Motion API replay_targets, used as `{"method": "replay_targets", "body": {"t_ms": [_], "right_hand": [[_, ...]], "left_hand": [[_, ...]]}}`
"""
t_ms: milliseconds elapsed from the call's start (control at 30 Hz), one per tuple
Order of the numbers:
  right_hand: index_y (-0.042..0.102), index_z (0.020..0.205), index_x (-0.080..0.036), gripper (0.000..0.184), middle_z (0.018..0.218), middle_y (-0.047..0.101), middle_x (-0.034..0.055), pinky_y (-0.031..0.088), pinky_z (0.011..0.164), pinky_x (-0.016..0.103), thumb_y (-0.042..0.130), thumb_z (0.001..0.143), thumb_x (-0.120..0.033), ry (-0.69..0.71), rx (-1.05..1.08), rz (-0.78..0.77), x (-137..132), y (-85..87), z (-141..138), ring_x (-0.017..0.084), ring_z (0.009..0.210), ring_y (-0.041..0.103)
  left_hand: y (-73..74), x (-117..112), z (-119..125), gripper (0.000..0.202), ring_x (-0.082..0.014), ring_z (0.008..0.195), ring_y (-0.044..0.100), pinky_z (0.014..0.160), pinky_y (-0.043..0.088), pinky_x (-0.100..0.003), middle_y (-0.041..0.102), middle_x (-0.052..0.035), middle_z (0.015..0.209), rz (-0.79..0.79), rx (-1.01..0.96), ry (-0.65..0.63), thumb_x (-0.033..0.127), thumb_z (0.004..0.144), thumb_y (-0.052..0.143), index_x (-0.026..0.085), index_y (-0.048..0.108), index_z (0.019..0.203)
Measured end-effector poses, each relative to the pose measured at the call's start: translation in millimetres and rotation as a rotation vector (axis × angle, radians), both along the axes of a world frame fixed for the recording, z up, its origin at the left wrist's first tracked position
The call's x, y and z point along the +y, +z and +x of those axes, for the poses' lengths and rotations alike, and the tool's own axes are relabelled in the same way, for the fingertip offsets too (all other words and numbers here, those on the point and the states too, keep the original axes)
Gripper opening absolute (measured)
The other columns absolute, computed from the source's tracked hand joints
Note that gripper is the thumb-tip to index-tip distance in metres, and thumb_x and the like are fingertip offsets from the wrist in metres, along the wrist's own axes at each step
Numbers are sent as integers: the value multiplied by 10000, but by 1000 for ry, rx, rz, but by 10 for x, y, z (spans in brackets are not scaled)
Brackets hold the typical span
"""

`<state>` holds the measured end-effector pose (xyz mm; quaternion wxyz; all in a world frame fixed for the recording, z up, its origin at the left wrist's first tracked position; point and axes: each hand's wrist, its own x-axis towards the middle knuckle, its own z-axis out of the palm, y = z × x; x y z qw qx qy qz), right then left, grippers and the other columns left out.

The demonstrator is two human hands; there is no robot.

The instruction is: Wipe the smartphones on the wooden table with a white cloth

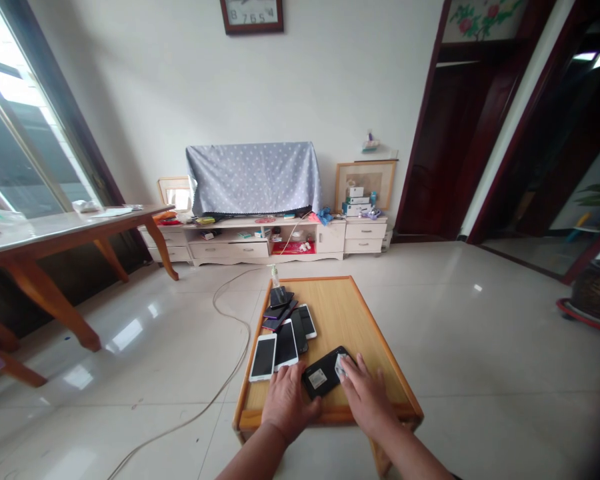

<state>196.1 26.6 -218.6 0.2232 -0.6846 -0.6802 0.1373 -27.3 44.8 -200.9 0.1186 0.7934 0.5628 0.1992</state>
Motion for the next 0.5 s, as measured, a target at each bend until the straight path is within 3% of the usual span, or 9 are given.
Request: {"method": "replay_targets", "body": {"t_ms": [133, 200, 333, 500], "right_hand": [[541, 1391, -254, 472, 1440, 557, 65, 378, 1118, 406, 327, 991, -387, -76, 147, 185, 7, 15, 84, 220, 1345, 488], [612, 1296, -222, 439, 1290, 658, 87, 444, 1016, 352, 364, 974, -388, -162, 146, 211, 18, 54, 149, 222, 1196, 591], [688, 1091, -227, 343, 983, 711, 83, 441, 871, 369, 493, 910, -445, -213, 107, 204, 14, 94, 133, 257, 970, 612], [691, 856, -249, 185, 915, 668, 63, 388, 810, 327, 618, 782, -402, -203, 216, 170, 15, 92, -27, 251, 954, 560]], "left_hand": [[14, -13, 12, 575, -282, 1142, 515, 1032, 354, -398, 625, -73, 1170, 15, 0, 7, 435, 691, 656, 243, 541, 1220], [15, -19, 20, 563, -279, 1138, 513, 1030, 351, -398, 622, -71, 1163, 20, 3, 14, 434, 696, 654, 243, 540, 1214], [21, -21, 24, 540, -275, 1123, 514, 1020, 352, -396, 623, -65, 1142, 18, 7, 11, 422, 689, 660, 246, 548, 1187], [38, -17, 13, 536, -277, 1126, 514, 1018, 349, -393, 626, -65, 1151, 14, 4, 3, 414, 694, 651, 248, 551, 1194]]}}
